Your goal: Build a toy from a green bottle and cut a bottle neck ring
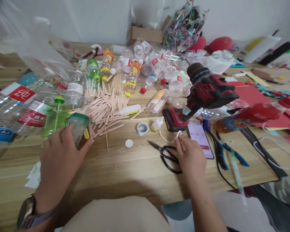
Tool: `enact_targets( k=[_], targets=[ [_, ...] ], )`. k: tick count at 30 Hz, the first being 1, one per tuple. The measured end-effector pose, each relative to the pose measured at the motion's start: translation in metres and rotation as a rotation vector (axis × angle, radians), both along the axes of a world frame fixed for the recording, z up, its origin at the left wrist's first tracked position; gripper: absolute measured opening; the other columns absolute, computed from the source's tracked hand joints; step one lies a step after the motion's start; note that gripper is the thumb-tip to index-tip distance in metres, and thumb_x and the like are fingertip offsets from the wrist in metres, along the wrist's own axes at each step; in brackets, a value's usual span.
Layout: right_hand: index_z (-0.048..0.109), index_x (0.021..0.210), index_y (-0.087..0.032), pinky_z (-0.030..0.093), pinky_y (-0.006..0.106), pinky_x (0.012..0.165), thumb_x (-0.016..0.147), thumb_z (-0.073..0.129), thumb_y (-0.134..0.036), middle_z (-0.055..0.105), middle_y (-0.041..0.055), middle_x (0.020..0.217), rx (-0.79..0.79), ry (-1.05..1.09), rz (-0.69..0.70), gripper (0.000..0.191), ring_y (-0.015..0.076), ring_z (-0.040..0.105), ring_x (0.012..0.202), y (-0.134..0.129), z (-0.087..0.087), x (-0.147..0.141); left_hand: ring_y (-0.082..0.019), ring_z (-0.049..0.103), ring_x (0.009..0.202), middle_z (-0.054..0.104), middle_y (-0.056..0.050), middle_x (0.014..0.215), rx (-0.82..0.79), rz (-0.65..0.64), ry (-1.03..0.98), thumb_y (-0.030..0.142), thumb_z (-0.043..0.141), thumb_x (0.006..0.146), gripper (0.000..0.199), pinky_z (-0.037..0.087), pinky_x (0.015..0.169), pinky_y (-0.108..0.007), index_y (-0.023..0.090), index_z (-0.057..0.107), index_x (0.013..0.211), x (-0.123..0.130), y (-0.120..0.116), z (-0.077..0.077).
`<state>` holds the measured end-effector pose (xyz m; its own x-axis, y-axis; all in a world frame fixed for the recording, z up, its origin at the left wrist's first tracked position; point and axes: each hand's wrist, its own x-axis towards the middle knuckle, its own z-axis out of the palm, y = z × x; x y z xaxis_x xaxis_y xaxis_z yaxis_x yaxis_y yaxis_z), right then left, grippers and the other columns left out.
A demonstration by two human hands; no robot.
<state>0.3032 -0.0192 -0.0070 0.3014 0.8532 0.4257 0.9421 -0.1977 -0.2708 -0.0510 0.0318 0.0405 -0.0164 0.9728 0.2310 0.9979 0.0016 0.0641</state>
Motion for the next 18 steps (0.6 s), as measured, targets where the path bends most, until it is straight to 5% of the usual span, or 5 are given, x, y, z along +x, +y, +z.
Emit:
enact_targets(
  k=[10,15,18],
  targets=[
    [0.077,0.092,-0.017,0.041,0.039,0.064,0.096,0.047,-0.035,0.075,0.0161,0.081,-0.205,-0.238,0.073,0.035,0.0312,0.065,0.072,0.002,-0.005,0.018,-0.046,0.069,0.101,0.069,-0.026,0.11,-0.147,0.148,0.037,0.029,0.062,0.09,0.071,0.058,0.079,-0.056,0.003,0.035,0.15,-0.002,0.014,0.004],
    [0.075,0.102,-0.011,0.043,0.041,0.064,0.099,0.043,-0.038,0.074,0.0193,0.083,-0.14,-0.27,0.048,0.042,0.0327,0.065,0.071,0.0,0.0,0.009,-0.045,0.053,0.131,0.054,-0.028,0.14,-0.008,0.071,-0.447,0.03,0.064,0.085,0.078,0.047,0.105,-0.059,0.005,0.03,0.15,-0.004,0.002,0.017],
    [0.075,0.099,-0.012,0.048,0.041,0.068,0.1,0.044,-0.041,0.072,0.017,0.082,-0.038,-0.217,0.138,0.043,0.0311,0.066,0.073,-0.003,0.007,-0.015,-0.037,0.065,0.116,0.065,-0.013,0.127,0.02,0.072,-0.833,0.033,0.074,0.07,0.071,0.053,0.098,-0.055,0.021,0.044,0.133,-0.002,-0.011,0.018]
  ],
)
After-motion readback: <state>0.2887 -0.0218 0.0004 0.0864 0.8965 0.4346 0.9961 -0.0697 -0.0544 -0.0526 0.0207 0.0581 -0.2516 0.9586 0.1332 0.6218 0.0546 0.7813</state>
